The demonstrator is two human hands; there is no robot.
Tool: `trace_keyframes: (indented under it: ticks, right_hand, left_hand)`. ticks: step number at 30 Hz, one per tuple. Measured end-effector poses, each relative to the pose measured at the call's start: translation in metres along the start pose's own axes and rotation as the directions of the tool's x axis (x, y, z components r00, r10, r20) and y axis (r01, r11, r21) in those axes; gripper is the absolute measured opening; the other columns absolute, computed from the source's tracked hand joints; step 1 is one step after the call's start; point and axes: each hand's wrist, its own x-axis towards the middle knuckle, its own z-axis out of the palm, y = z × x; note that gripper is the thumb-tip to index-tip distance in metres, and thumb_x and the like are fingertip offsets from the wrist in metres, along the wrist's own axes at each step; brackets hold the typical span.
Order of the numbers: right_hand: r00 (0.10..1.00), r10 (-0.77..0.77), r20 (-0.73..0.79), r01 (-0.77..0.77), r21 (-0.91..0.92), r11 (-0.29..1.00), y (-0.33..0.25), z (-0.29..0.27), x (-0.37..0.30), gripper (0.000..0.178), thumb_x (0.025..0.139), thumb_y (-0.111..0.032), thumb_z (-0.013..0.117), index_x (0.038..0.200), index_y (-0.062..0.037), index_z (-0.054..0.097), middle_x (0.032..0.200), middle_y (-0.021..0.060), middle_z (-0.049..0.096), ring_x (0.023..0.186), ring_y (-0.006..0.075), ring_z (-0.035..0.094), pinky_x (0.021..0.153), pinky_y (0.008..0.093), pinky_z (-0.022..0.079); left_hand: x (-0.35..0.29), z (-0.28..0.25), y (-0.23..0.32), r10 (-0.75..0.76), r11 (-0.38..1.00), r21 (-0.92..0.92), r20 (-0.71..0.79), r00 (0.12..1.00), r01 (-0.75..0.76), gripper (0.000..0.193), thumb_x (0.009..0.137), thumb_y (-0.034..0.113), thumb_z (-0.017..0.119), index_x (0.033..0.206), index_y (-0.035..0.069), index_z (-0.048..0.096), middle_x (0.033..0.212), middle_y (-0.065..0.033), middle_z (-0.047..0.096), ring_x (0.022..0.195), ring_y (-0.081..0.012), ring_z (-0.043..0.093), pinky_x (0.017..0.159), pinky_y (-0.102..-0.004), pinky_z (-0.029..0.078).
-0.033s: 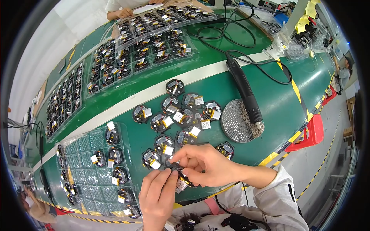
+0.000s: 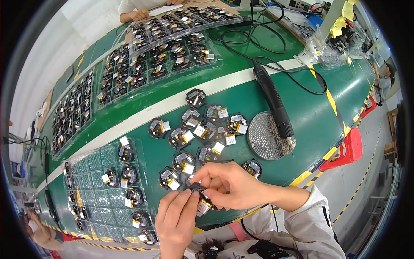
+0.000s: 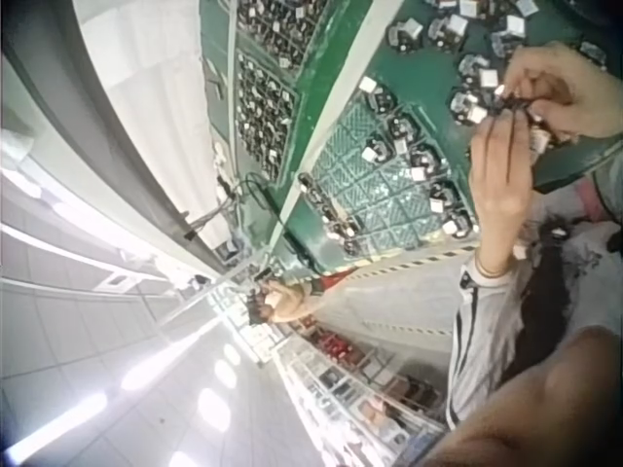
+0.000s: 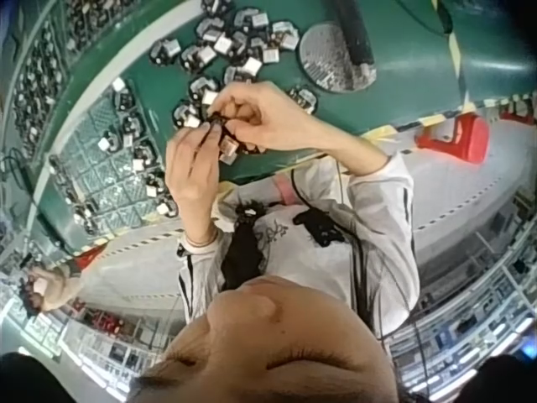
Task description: The person assembles small electronic components and fastens them together using an electric screwdriver.
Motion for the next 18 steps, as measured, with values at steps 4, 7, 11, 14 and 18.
trace_keyframes:
  ticks: [4,7,11,14,18]
  right_hand:
    - [0.998,0.053,0.028,-0.055,0.059,0.997,-0.005,0.001,-0.002,0.034,0.085,0.011,0.051,0.118,0.0024,0.05,0.081,0.0029,0.051,0.061,0.0063,0.059,0.046,0.0189,0.047]
    - [0.995,0.096,0.037,-0.098,0.083,0.992,-0.007,0.001,-0.003,0.035,0.085,0.011,0.05,0.119,0.002,0.05,0.081,0.003,0.051,0.061,0.0069,0.06,0.046,0.0192,0.046]
    - [0.994,0.106,0.025,-0.108,0.093,0.99,-0.004,-0.001,-0.004,0.035,0.086,0.01,0.05,0.12,0.0015,0.049,0.081,0.0029,0.051,0.061,0.007,0.06,0.045,0.0194,0.046]
    - [0.992,0.117,0.049,-0.121,0.091,0.988,-0.006,0.002,-0.001,0.034,0.086,0.01,0.05,0.12,0.001,0.049,0.081,0.0026,0.051,0.061,0.0069,0.059,0.045,0.0198,0.047]
    - [0.987,0.143,0.07,-0.146,0.046,0.988,-0.005,0.003,0.0,0.033,0.087,0.009,0.049,0.119,0.0008,0.049,0.082,0.0025,0.051,0.06,0.0069,0.059,0.045,0.0204,0.047]
  left_hand:
    - [-0.001,-0.003,-0.001,0.027,1.0,-0.006,-0.004,1.0,-0.027,0.022,0.062,-0.005,0.073,0.083,0.001,0.071,0.09,-0.007,0.064,0.078,-0.0257,0.06,0.062,-0.0329,0.05]
    - [-0.002,-0.004,0.0,0.034,0.999,-0.013,0.009,0.999,-0.034,0.023,0.061,-0.004,0.072,0.084,0.0,0.071,0.09,-0.0066,0.065,0.078,-0.0249,0.06,0.062,-0.032,0.051]
    - [0.001,-0.001,0.005,0.057,0.997,0.053,0.02,0.998,-0.058,0.026,0.06,-0.004,0.069,0.086,0.0,0.071,0.091,-0.006,0.065,0.079,-0.0242,0.059,0.062,-0.0318,0.05]
    - [-0.001,-0.009,0.007,0.046,0.996,0.075,0.053,0.998,-0.05,0.026,0.061,-0.004,0.068,0.087,0.001,0.071,0.091,-0.0059,0.064,0.081,-0.0238,0.059,0.063,-0.0315,0.05]
    - [-0.006,-0.011,0.003,0.066,0.992,0.1,0.102,0.993,-0.076,0.03,0.062,0.001,0.071,0.091,0.001,0.07,0.095,-0.0071,0.064,0.084,-0.0253,0.058,0.066,-0.0338,0.051]
